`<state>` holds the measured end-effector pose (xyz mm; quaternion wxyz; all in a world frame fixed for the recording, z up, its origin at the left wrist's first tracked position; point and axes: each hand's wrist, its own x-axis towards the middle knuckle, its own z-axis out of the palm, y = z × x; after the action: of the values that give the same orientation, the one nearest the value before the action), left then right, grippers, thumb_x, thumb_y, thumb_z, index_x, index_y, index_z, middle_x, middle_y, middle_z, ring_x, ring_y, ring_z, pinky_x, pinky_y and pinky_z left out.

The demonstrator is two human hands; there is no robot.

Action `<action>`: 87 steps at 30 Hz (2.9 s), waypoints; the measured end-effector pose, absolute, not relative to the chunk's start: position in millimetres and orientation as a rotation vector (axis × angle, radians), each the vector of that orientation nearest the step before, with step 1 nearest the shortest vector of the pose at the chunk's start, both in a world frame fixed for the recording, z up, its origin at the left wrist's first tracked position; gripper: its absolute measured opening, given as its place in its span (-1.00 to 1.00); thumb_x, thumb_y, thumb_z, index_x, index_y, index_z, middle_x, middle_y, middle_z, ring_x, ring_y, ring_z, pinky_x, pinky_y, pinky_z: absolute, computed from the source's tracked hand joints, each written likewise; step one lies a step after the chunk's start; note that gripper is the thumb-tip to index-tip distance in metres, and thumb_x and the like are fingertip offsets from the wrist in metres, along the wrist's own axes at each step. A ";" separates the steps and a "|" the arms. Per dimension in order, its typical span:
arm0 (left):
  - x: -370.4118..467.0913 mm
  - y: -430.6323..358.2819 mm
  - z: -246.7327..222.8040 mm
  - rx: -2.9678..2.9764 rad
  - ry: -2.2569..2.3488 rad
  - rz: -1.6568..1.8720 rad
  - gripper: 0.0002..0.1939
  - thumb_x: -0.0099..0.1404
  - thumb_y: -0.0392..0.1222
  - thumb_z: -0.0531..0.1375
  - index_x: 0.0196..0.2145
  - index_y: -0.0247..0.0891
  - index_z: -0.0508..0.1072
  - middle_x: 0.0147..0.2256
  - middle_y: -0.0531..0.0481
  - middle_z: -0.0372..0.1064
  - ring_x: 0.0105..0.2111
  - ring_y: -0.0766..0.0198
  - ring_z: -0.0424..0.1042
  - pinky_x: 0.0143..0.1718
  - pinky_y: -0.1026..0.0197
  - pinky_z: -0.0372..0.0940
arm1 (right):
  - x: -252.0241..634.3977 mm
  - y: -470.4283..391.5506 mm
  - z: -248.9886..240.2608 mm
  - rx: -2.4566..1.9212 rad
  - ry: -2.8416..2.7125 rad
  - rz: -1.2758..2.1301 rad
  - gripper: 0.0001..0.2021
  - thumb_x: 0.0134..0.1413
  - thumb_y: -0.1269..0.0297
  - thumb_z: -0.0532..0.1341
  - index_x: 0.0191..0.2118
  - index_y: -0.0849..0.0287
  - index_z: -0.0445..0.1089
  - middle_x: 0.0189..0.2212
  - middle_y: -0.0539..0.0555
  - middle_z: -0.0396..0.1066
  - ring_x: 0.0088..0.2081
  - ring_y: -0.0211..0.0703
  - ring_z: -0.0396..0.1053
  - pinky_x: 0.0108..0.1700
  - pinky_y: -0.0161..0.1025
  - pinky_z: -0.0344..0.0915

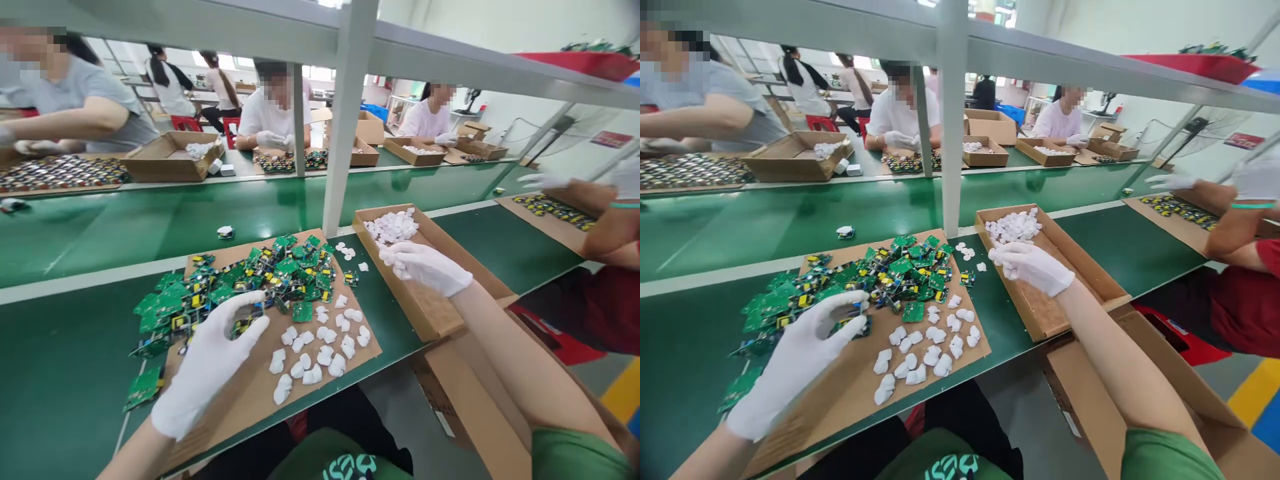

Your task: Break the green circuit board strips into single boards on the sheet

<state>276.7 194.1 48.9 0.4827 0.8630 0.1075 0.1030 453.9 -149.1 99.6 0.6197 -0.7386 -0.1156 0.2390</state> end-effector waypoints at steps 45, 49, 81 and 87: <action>287.7 201.9 23.7 2.031 0.358 0.272 -0.51 0.09 0.16 0.25 -0.05 -0.05 0.46 0.00 0.01 0.47 0.02 -0.02 0.44 0.15 -0.06 0.32 | 509.0 -192.0 50.6 -2.860 -0.374 0.316 -0.82 -0.10 0.43 0.31 -0.28 0.17 0.48 -0.32 0.04 0.53 -0.25 -0.11 0.45 -0.23 -0.31 0.29; 287.5 199.5 26.7 2.038 0.383 0.276 -0.51 0.10 0.16 0.24 -0.03 -0.05 0.45 0.00 0.00 0.47 0.00 -0.02 0.45 0.17 -0.09 0.30 | 506.3 -183.3 34.1 -2.868 -0.420 0.355 -0.79 -0.08 0.47 0.29 -0.25 0.14 0.46 -0.32 0.01 0.53 -0.28 -0.15 0.44 -0.25 -0.34 0.26; 288.2 209.2 9.8 1.917 0.298 0.219 -0.47 0.16 0.15 0.24 0.01 -0.17 0.43 0.07 -0.14 0.40 0.02 0.00 0.41 0.17 -0.10 0.25 | 484.2 -173.6 43.4 -2.842 -0.711 0.475 -0.78 -0.29 0.66 0.16 -0.50 0.19 0.34 -0.45 0.05 0.43 -0.38 -0.13 0.33 -0.36 -0.30 0.15; 287.7 211.0 9.3 1.939 0.271 0.250 -0.48 0.18 0.15 0.24 0.01 -0.18 0.43 0.07 -0.15 0.40 0.03 0.00 0.41 0.18 -0.10 0.24 | 477.6 -176.7 58.3 -2.736 -0.657 0.401 -0.88 -0.04 0.51 0.17 -0.39 0.18 0.42 -0.35 0.10 0.48 -0.29 -0.09 0.38 -0.28 -0.25 0.25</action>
<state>287.7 211.0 9.3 0.5513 0.8196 0.1144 0.1058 477.6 -176.7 58.3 0.1491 -0.9518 -0.2287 0.1395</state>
